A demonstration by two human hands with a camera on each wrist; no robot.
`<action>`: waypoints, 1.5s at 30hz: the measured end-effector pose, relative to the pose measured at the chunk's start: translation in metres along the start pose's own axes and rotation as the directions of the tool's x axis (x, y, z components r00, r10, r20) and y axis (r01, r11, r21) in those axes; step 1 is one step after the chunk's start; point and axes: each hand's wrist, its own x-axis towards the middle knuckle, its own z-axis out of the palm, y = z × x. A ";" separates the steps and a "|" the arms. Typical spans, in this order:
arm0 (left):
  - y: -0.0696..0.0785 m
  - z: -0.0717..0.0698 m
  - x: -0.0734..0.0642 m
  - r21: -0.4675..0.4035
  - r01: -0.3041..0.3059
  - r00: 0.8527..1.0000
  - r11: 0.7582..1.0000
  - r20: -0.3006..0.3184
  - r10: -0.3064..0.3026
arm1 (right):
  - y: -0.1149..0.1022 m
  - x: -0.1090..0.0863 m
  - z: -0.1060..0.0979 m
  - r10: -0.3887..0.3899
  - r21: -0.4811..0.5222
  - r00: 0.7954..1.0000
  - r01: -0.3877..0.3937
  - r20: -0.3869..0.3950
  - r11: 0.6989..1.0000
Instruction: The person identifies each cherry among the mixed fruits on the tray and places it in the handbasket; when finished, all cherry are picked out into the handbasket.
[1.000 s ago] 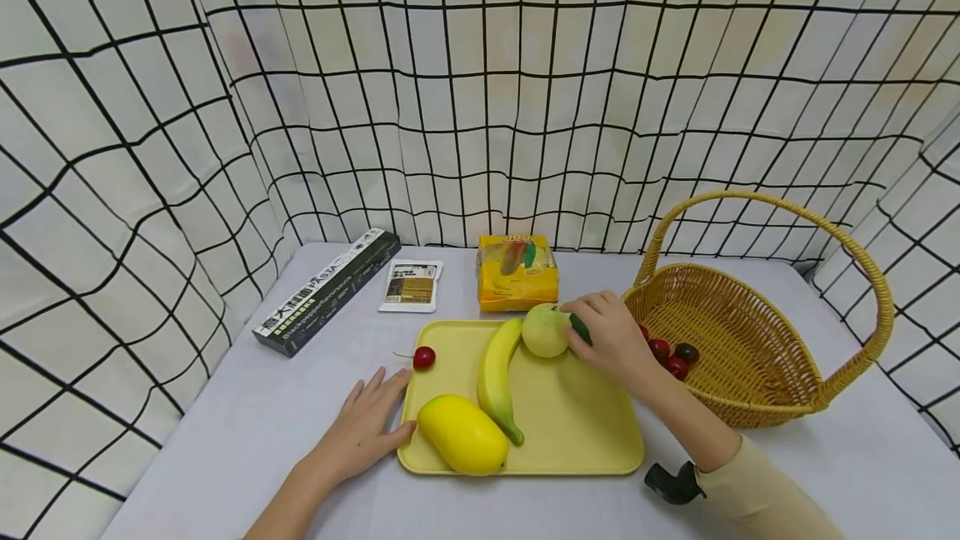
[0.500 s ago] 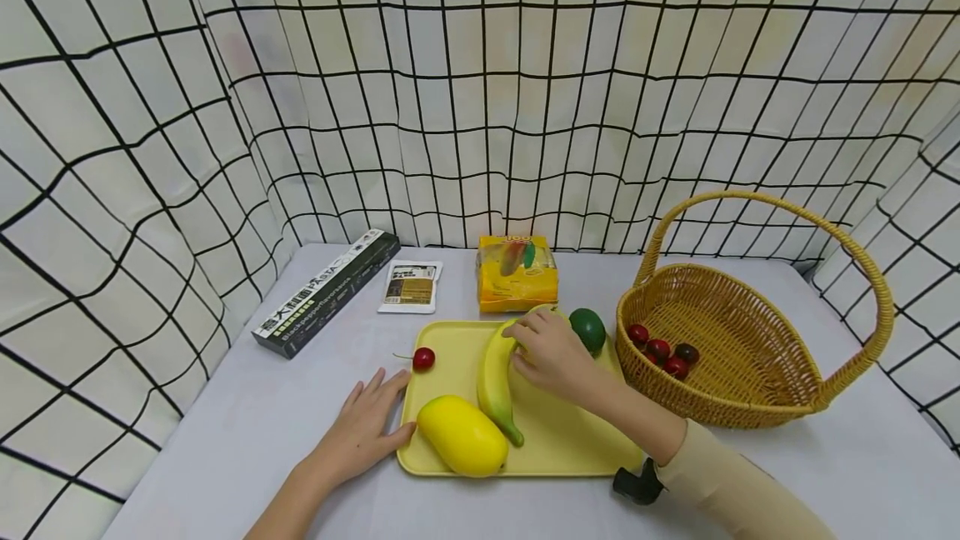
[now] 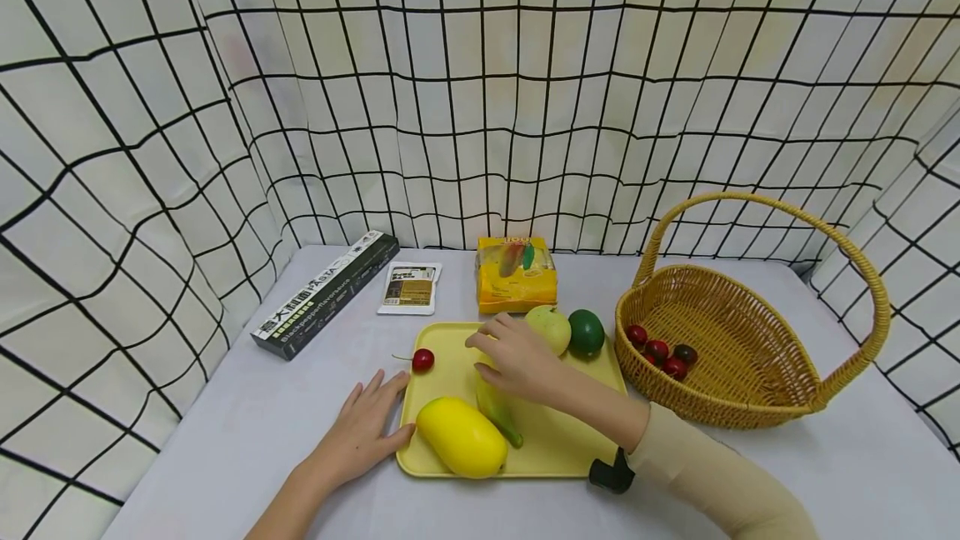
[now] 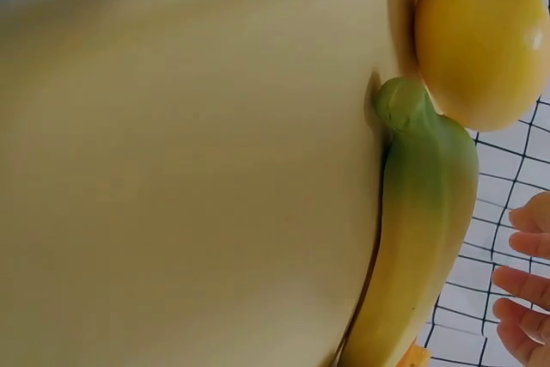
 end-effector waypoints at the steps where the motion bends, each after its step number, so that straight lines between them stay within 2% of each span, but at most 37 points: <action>1: 0.000 0.000 0.000 0.000 0.001 1.000 1.000 0.001 -0.001 | -0.001 0.002 0.000 0.004 0.003 1.000 -0.004 0.011 1.000; 5: -0.001 -0.001 -0.001 0.003 0.002 1.000 1.000 0.004 -0.002 | -0.006 0.012 0.001 -0.011 -0.010 0.999 0.012 0.044 1.000; 12: 0.000 -0.002 -0.001 0.002 -0.005 1.000 1.000 -0.005 0.005 | -0.012 0.029 0.013 -0.115 -0.084 0.993 0.116 0.016 0.990; 16: 0.000 -0.001 -0.001 0.004 -0.014 1.000 1.000 -0.006 0.014 | -0.014 0.036 0.020 -0.138 -0.106 0.990 0.141 0.036 0.984; 22: 0.001 0.000 -0.001 0.004 -0.013 1.000 1.000 -0.011 0.013 | -0.019 0.045 0.025 -0.132 -0.103 0.984 0.145 0.122 0.984; 28: 0.000 0.000 0.000 -0.004 0.001 1.000 1.000 0.004 -0.001 | -0.022 0.051 0.029 -0.137 -0.128 0.980 0.156 0.147 0.979; 34: 0.000 0.000 0.000 -0.002 0.004 1.000 1.000 0.015 -0.004 | -0.022 0.057 0.039 -0.112 -0.154 0.970 0.147 0.216 0.977; 45: 0.001 -0.001 0.000 -0.007 0.011 1.000 1.000 0.026 -0.011 | -0.020 0.060 0.048 -0.100 -0.152 0.970 0.136 0.220 0.979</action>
